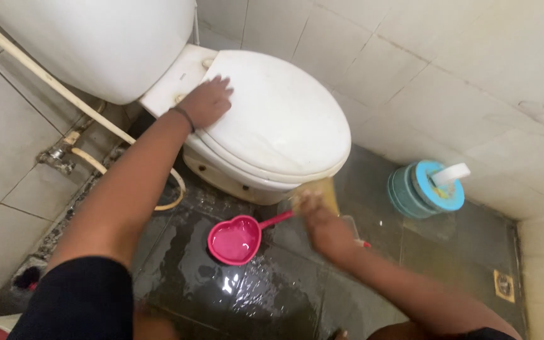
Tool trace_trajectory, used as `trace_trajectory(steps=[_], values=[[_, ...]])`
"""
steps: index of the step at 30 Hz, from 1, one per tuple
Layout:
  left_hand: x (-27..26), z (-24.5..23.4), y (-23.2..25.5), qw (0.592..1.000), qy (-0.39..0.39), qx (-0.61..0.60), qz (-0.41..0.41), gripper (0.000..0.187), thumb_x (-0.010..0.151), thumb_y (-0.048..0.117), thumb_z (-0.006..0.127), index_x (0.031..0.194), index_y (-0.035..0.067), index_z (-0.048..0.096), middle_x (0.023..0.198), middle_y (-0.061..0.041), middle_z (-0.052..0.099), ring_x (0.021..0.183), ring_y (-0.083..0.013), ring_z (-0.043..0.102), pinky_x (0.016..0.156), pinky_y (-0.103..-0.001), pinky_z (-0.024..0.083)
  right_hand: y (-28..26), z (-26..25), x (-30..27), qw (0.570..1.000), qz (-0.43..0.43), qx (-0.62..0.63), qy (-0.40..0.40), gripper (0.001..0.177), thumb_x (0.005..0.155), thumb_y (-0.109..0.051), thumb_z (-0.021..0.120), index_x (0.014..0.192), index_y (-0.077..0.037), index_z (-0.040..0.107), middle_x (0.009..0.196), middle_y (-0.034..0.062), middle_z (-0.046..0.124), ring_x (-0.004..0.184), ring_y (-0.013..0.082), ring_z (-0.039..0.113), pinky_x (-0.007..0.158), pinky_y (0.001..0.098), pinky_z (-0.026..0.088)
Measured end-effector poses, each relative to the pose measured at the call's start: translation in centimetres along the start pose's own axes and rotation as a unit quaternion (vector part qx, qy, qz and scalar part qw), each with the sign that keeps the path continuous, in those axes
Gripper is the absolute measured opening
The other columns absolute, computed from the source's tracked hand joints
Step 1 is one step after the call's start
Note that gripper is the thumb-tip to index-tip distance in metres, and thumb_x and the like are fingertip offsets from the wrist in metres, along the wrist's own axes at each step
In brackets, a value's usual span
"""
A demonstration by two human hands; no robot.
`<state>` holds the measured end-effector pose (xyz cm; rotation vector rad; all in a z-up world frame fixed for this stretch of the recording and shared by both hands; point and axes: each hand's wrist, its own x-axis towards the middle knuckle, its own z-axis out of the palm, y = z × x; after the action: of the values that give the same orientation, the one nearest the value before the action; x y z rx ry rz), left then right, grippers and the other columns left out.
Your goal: Cleaning the exterior surfaces and base of a toilet using detergent, brushes, and sponges.
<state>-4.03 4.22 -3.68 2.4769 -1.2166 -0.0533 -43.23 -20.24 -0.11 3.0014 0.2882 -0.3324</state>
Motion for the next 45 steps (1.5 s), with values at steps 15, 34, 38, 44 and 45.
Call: trace_trajectory(steps=[15,34,38,44,45], values=[[-6.0,-0.8,5.7,0.997,0.023,-0.008,-0.068,0.075,0.091,0.036,0.048,0.155,-0.001,0.038,0.168,-0.020,0.026,0.157,-0.0346,0.018,0.124,-0.053,0.011,-15.5,25.9,15.4,0.964,-0.166,0.110,-0.174,0.033,0.096,-0.013,0.058,0.126,-0.007,0.072,0.121,0.0188,0.073,0.108,0.0355,0.073,0.081,0.0542,0.062],[-6.2,0.9,11.5,0.979,0.098,0.143,-0.106,0.080,0.097,0.055,0.053,0.160,0.008,0.040,0.165,-0.032,0.026,0.153,-0.0511,0.016,0.119,-0.065,0.008,1.8,-9.0,0.9,0.765,0.056,0.642,0.016,0.043,0.112,-0.017,0.039,0.152,-0.020,0.055,0.123,0.0193,0.076,0.089,0.0329,0.076,0.084,0.0416,0.066],[-5.3,-1.4,12.7,0.975,0.086,0.183,-0.096,0.082,0.089,0.063,0.058,0.153,0.012,0.051,0.153,-0.029,0.041,0.140,-0.0460,0.034,0.109,-0.060,0.026,5.3,-6.6,2.5,0.821,0.127,0.489,0.267,0.052,0.101,-0.014,0.042,0.152,-0.014,0.048,0.146,0.0209,0.058,0.129,0.0293,0.060,0.108,0.0415,0.050],[-0.7,-2.6,15.3,0.966,0.028,0.152,-0.209,0.082,0.090,0.069,0.056,0.150,0.014,0.054,0.144,-0.025,0.049,0.133,-0.0407,0.040,0.108,-0.057,0.032,-3.1,0.9,6.3,0.809,0.146,0.483,0.303,0.069,0.111,-0.045,0.023,0.160,0.003,0.009,0.168,0.0286,0.005,0.155,0.0449,0.009,0.125,0.0558,0.010],[0.4,-2.2,15.5,0.959,0.011,0.118,-0.256,0.080,0.094,0.069,0.051,0.152,0.014,0.053,0.151,-0.027,0.048,0.143,-0.0427,0.038,0.118,-0.061,0.031,-5.3,4.3,6.7,0.891,0.037,0.262,0.368,0.085,0.113,-0.056,0.022,0.160,0.011,0.000,0.167,0.0354,-0.006,0.156,0.0530,-0.006,0.125,0.0631,-0.003]])
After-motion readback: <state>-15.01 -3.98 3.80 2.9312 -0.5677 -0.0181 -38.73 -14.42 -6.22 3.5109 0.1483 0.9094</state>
